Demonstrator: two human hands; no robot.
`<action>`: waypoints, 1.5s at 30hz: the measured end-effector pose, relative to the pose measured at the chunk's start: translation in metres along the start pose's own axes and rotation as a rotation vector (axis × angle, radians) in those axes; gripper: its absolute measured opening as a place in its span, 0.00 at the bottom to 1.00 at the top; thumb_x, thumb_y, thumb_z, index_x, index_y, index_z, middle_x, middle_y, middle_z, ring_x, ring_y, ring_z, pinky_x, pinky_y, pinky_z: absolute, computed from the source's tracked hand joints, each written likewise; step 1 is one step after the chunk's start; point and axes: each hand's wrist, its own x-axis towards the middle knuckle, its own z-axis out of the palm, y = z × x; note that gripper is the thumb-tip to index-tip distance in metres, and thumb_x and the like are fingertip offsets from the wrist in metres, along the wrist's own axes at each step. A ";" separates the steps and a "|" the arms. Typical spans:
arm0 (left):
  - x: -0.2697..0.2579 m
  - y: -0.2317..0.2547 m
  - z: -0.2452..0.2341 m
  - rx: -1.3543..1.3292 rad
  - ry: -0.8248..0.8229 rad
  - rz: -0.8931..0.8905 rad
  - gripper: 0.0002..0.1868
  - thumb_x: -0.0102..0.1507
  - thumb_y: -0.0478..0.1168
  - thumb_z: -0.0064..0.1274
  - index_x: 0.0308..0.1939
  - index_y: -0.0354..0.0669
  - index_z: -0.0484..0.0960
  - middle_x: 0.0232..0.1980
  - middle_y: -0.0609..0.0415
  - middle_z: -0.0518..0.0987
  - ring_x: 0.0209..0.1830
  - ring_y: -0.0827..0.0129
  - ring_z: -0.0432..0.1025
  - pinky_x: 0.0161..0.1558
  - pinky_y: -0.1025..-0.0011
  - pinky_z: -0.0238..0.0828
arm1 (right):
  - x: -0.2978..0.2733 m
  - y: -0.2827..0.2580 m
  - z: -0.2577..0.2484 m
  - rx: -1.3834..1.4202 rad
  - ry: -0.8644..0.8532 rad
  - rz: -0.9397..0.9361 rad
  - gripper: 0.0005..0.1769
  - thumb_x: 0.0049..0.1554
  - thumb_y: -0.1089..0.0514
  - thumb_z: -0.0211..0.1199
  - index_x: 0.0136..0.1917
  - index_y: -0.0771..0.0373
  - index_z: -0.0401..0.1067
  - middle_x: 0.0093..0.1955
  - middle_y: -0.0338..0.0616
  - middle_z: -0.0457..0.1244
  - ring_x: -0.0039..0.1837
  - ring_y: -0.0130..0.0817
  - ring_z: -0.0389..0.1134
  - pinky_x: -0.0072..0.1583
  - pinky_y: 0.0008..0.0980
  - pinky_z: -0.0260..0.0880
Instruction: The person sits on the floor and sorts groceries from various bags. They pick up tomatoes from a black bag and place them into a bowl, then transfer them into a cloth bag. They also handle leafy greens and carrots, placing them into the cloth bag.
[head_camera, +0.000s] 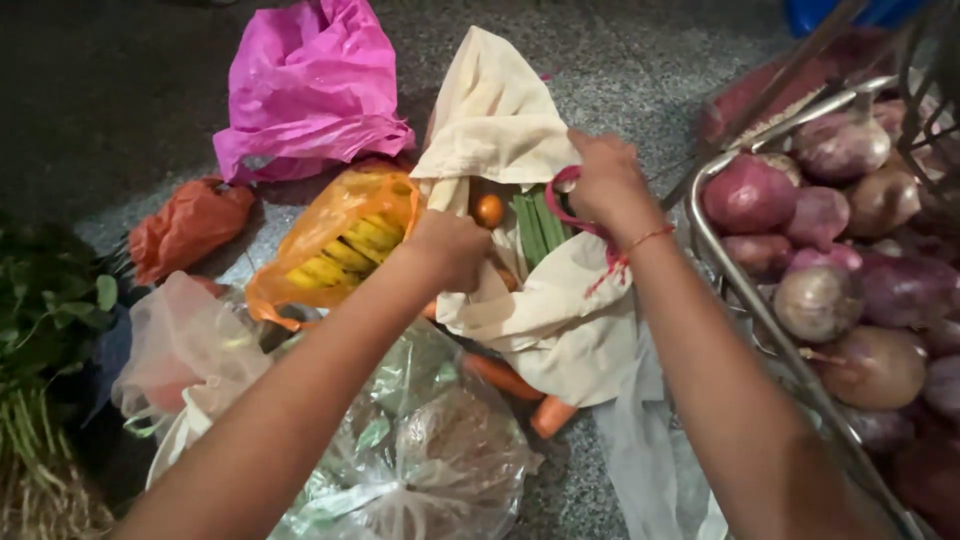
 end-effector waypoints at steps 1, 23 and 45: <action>0.005 -0.002 0.000 -0.002 0.000 0.004 0.14 0.55 0.46 0.61 0.44 0.54 0.89 0.48 0.49 0.84 0.51 0.55 0.80 0.49 0.57 0.76 | -0.005 -0.019 -0.011 -0.003 -0.002 0.003 0.40 0.39 0.68 0.72 0.67 0.64 0.72 0.52 0.71 0.67 0.56 0.68 0.68 0.55 0.52 0.69; 0.165 -0.077 0.056 -0.150 0.371 -0.582 0.18 0.73 0.52 0.41 0.58 0.47 0.78 0.47 0.50 0.84 0.41 0.56 0.81 0.36 0.55 0.76 | 0.065 -0.030 0.076 0.032 0.196 -0.332 0.11 0.50 0.67 0.61 0.48 0.65 0.75 0.54 0.53 0.67 0.62 0.54 0.64 0.64 0.47 0.66; 0.103 -0.100 0.007 -0.490 0.287 -0.304 0.25 0.55 0.57 0.65 0.50 0.48 0.84 0.50 0.44 0.81 0.52 0.49 0.76 0.50 0.51 0.73 | 0.132 -0.043 0.059 0.455 -0.129 0.105 0.25 0.62 0.45 0.56 0.45 0.71 0.77 0.42 0.64 0.69 0.44 0.55 0.72 0.52 0.50 0.72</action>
